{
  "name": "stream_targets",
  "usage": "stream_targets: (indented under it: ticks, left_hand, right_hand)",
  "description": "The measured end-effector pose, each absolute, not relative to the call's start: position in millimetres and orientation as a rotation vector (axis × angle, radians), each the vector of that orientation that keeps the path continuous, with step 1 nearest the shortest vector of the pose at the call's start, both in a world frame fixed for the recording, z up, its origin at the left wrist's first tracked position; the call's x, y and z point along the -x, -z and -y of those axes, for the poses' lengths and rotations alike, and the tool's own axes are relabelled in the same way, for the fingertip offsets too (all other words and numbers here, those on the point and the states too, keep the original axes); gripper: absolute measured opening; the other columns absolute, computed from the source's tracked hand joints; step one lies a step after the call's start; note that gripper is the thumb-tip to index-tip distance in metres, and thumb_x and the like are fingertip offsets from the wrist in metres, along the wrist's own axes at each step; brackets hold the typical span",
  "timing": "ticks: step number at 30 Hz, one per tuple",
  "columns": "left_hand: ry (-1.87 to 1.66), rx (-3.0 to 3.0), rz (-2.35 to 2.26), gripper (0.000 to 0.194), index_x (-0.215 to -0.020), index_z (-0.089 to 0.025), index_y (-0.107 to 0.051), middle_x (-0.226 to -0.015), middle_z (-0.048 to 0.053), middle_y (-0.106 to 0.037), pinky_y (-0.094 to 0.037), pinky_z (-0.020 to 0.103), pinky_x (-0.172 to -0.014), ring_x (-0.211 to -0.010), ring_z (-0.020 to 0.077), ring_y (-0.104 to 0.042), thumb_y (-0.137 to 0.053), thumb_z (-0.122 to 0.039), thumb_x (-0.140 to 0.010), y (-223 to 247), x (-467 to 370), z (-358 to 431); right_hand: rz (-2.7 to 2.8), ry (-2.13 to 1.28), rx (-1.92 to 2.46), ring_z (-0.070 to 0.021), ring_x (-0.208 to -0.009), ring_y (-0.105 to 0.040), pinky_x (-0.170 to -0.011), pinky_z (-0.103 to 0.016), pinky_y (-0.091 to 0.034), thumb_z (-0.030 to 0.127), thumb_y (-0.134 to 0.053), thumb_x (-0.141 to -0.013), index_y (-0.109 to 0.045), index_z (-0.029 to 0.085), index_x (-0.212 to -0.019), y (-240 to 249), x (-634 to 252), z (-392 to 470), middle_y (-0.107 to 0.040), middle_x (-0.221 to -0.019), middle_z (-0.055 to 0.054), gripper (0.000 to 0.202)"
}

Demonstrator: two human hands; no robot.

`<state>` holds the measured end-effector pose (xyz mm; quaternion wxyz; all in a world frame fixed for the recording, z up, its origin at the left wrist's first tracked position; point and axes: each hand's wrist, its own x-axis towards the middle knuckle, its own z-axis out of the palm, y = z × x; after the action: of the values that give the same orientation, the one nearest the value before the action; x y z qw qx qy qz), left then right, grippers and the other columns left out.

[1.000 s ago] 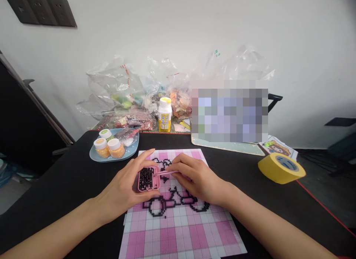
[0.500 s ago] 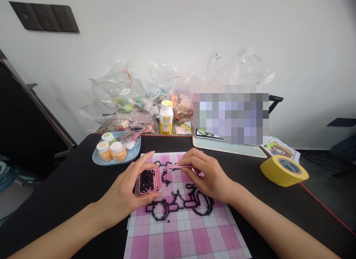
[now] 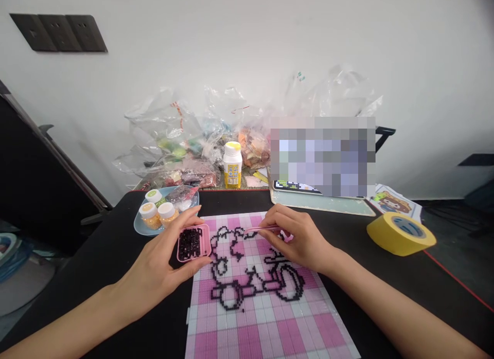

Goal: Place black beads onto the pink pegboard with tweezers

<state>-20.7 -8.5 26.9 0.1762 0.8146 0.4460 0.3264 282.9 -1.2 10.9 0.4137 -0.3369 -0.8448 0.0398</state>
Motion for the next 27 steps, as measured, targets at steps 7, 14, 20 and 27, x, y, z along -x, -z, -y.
stream_targets:
  ticks: [7, 14, 20, 27]
  left_hand:
    - [-0.926, -2.321, -1.185, 0.068, -0.150, -0.044, -0.035, -0.121, 0.001, -0.070, -0.062, 0.026, -0.074, -0.098, 0.0209, -0.071, -0.064, -0.062, -0.091, -16, 27, 5]
    - [-0.913, -2.346, -1.121, 0.066, -0.150, -0.043, -0.033, -0.120, 0.000, -0.069, -0.060, 0.033, -0.090, -0.102, 0.0213, -0.070, -0.065, -0.043, -0.094, -6, 30, 4]
    - [-0.909, -2.211, -1.101, 0.066, -0.147, -0.044, -0.040, -0.118, 0.001, -0.070, -0.063, 0.025, -0.070, -0.090, 0.0205, -0.072, -0.072, -0.047, -0.089, -2, 30, 10]
    - [-0.922, -2.258, -1.125, 0.063, -0.148, -0.044, -0.039, -0.120, 0.001, -0.070, -0.063, 0.027, -0.080, -0.102, 0.0229, -0.072, -0.068, -0.045, -0.092, 1, 28, 12]
  right_hand:
    - [2.182, -0.089, 0.878, -0.0129, -0.067, -0.062, -0.058, -0.023, -0.051, 0.023, -0.057, -0.099, -0.065, 0.015, -0.092, -6, -277, 3, -0.065, -0.083, -0.005, 0.014]
    - [2.176, -0.101, 0.904, -0.0134, -0.070, -0.063, -0.060, -0.023, -0.050, 0.022, -0.057, -0.099, -0.065, 0.016, -0.094, -3, -274, 3, -0.066, -0.084, -0.005, 0.011]
    - [2.174, -0.138, 0.903, -0.0136, -0.069, -0.061, -0.057, -0.024, -0.048, 0.021, -0.056, -0.098, -0.066, 0.016, -0.094, -3, -268, 8, -0.065, -0.084, -0.005, 0.012]
    - [2.188, -0.189, 0.883, -0.0137, -0.070, -0.061, -0.058, -0.024, -0.049, 0.020, -0.055, -0.099, -0.066, 0.016, -0.094, -3, -264, 11, -0.065, -0.083, -0.005, 0.013]
